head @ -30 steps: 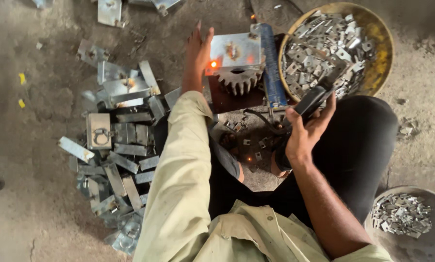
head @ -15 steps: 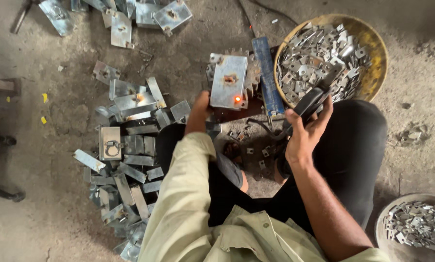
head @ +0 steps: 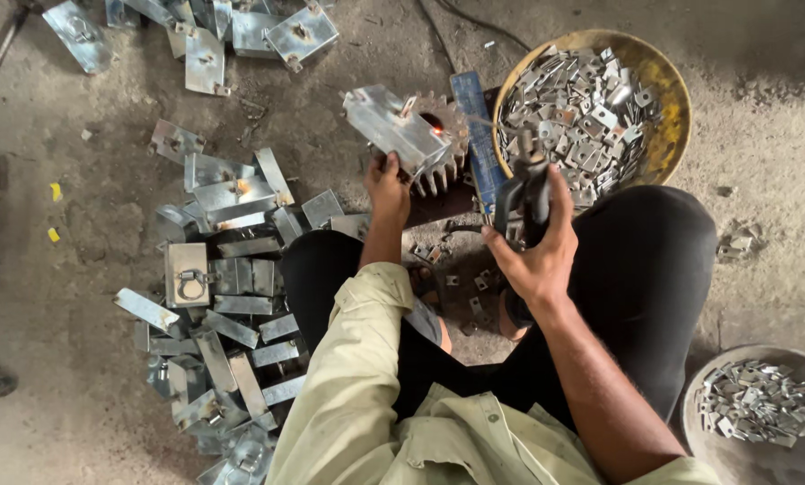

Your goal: The person sits on the floor and uses a handheld welding tool to attach small metal brackets to rectangular metal plates. They pick up a plate, position a bracket, weld it, and then place the finished piece into a pile. The process is repeated continuously.

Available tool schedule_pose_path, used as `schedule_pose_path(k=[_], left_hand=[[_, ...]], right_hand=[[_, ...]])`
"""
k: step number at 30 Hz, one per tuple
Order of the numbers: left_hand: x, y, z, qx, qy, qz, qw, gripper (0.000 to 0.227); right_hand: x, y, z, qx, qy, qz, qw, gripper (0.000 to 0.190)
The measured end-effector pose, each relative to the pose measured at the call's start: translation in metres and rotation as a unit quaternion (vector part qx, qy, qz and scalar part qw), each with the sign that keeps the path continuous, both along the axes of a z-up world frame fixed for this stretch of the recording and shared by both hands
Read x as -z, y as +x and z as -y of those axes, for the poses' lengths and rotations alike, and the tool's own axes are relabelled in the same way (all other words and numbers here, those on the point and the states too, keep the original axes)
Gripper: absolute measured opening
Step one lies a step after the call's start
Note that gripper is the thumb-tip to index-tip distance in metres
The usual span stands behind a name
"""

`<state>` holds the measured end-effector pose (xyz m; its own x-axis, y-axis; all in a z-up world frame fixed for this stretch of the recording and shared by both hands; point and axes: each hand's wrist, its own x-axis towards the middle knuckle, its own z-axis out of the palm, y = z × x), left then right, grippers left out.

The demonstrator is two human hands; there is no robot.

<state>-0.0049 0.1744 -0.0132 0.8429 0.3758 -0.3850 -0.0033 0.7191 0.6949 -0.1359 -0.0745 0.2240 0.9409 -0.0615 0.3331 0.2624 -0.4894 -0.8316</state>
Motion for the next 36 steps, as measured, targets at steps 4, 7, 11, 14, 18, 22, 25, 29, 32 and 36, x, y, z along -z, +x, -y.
schedule_pose_path(k=[4, 7, 11, 14, 18, 22, 25, 29, 32, 36], left_hand=[[0.007, 0.001, -0.002, 0.009, 0.037, -0.029, 0.999, 0.029], [0.004, -0.006, -0.001, 0.017, 0.041, -0.049, 0.998, 0.024], [-0.002, -0.010, -0.007, 0.013, 0.028, -0.074, 0.997, 0.019], [0.000, -0.012, -0.009, 0.011, 0.030, -0.091, 0.995, 0.019], [0.000, -0.010, -0.009, 0.010, 0.032, -0.095, 0.995, 0.021], [0.002, -0.007, -0.009, 0.002, 0.034, -0.098, 0.995, 0.025], [0.003, -0.008, -0.009, 0.008, 0.035, -0.090, 0.995, 0.026], [0.007, -0.007, -0.008, 0.014, 0.040, -0.039, 0.998, 0.027], [0.004, -0.006, -0.007, 0.010, 0.055, -0.056, 0.997, 0.026], [-0.002, -0.010, -0.006, 0.007, 0.050, -0.053, 0.997, 0.027]], right_hand=[[-0.014, -0.009, 0.003, -0.008, -0.133, -0.025, 0.991, 0.099], [-0.024, -0.016, 0.002, -0.005, -0.148, -0.037, 0.988, 0.096], [-0.027, -0.017, 0.001, -0.017, -0.154, -0.024, 0.988, 0.097], [-0.024, -0.016, 0.000, -0.016, -0.161, -0.038, 0.986, 0.098], [-0.020, -0.015, -0.003, -0.018, -0.177, -0.027, 0.984, 0.097], [-0.019, -0.016, -0.005, -0.024, -0.177, -0.046, 0.983, 0.098], [-0.019, -0.014, -0.011, -0.018, -0.162, -0.082, 0.983, 0.095], [-0.019, -0.015, -0.011, -0.027, -0.189, -0.033, 0.981, 0.099], [-0.020, -0.014, -0.012, -0.030, -0.216, -0.034, 0.975, 0.101], [-0.024, -0.016, -0.011, -0.029, -0.225, -0.051, 0.973, 0.100]])
